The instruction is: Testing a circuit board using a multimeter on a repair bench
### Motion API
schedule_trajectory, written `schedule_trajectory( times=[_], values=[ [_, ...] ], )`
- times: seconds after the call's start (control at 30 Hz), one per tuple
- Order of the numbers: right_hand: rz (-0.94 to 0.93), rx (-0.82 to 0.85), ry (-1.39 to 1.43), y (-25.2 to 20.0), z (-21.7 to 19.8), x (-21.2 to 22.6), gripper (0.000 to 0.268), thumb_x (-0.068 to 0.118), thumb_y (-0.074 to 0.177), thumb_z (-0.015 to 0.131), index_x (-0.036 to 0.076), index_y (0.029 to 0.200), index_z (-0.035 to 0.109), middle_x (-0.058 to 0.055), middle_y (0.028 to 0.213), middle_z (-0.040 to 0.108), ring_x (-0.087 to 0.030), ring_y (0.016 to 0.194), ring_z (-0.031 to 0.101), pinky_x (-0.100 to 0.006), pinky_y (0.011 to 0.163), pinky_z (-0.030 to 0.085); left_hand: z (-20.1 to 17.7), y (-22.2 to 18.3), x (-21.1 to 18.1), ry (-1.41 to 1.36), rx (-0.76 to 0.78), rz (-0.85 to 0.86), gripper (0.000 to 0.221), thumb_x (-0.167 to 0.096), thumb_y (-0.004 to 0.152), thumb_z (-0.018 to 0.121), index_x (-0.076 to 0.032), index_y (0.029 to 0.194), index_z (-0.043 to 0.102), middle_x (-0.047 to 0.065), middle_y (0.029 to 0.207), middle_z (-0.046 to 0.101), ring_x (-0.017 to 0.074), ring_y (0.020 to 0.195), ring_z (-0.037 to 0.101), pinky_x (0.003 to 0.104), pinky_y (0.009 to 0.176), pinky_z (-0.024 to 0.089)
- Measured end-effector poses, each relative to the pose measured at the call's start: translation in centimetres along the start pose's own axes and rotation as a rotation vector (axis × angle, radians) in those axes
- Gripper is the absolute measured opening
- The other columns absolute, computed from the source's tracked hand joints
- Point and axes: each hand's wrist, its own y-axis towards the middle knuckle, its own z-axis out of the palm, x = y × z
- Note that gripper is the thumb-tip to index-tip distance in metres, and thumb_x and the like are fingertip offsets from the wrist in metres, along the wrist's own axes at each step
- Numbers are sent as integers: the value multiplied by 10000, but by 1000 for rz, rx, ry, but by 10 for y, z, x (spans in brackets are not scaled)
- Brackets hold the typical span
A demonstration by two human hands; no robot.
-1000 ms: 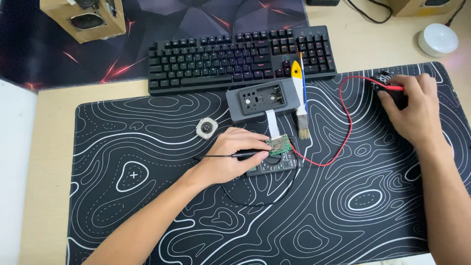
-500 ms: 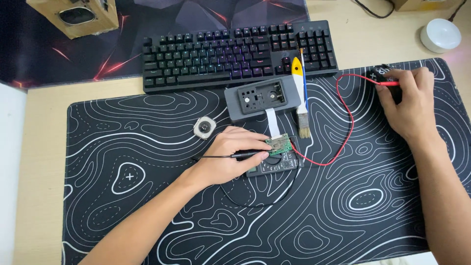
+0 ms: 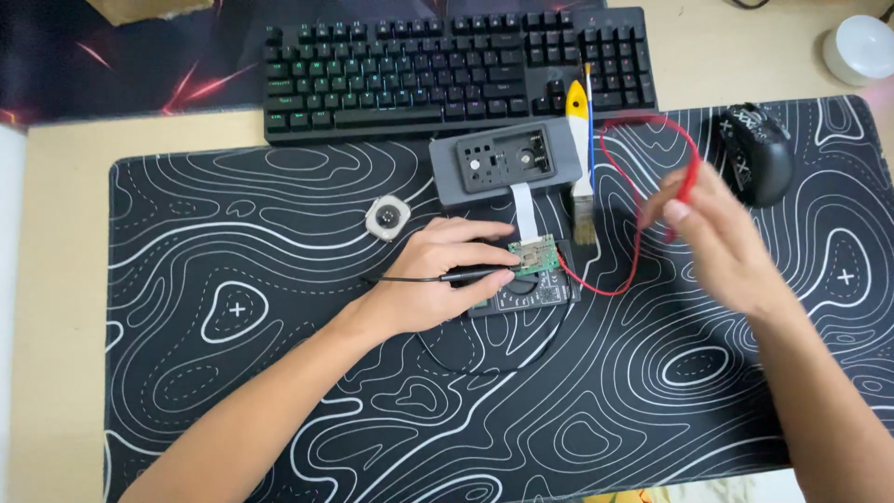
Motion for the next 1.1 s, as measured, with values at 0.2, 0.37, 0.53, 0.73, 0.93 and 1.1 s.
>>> schedule_trajectory(
  times=[0.2, 0.37, 0.53, 0.73, 0.93, 1.1],
  values=[
    [-149, 15, 144, 0, 43, 23, 190, 160, 1111, 685, 41, 1215, 792, -133, 1177, 833, -225, 1028, 819, -337, 955, 680, 1, 0, -2, 14, -7, -5, 211, -235, 1069, 834, -185, 1272, 862, 53, 1459, 809, 259, 1365, 772, 480, 1222, 507],
    [-209, -45, 201, 6, 52, 57, 181, 108, 1054, 780, 24, 1195, 857, -202, 1104, 850, -382, 1080, 848, -501, 986, 628, 4, 0, -3, -25, -82, 21, 148, -222, 1042, 862, -208, 1188, 882, 63, 1314, 852, 291, 1218, 825, 402, 1120, 575],
    [-219, -50, 184, 9, 52, 59, 212, 82, 1054, 770, 41, 1241, 862, -175, 1140, 869, -359, 1088, 857, -492, 985, 638, 4, 1, 0, -32, -97, 35, 133, -216, 1048, 857, -192, 1176, 884, 63, 1290, 859, 297, 1212, 827, 408, 1115, 584],
    [-260, -50, 179, 11, 51, 55, 202, 83, 1050, 773, 52, 1226, 868, -168, 1117, 858, -358, 1068, 858, -483, 975, 643, 4, 1, 2, -77, -81, 7, 137, -186, 1024, 859, -181, 1158, 886, 75, 1263, 884, 311, 1201, 842, 426, 1089, 593],
    [-243, -48, 184, 11, 52, 53, 205, 91, 1051, 773, 48, 1226, 871, -164, 1106, 855, -343, 1051, 863, -488, 977, 646, 6, 0, -2, -11, -111, 47, 125, -169, 1026, 867, -159, 1148, 893, 99, 1240, 891, 291, 1162, 852, 414, 1082, 607],
    [-232, -41, 135, 13, 49, 51, 196, 107, 1030, 802, 56, 1204, 874, -168, 1067, 831, -353, 975, 845, -511, 939, 644, 5, 0, 0, 19, -82, 78, 138, -173, 1032, 845, -143, 1165, 871, 124, 1272, 876, 343, 1168, 840, 470, 1064, 606]
  ],
)
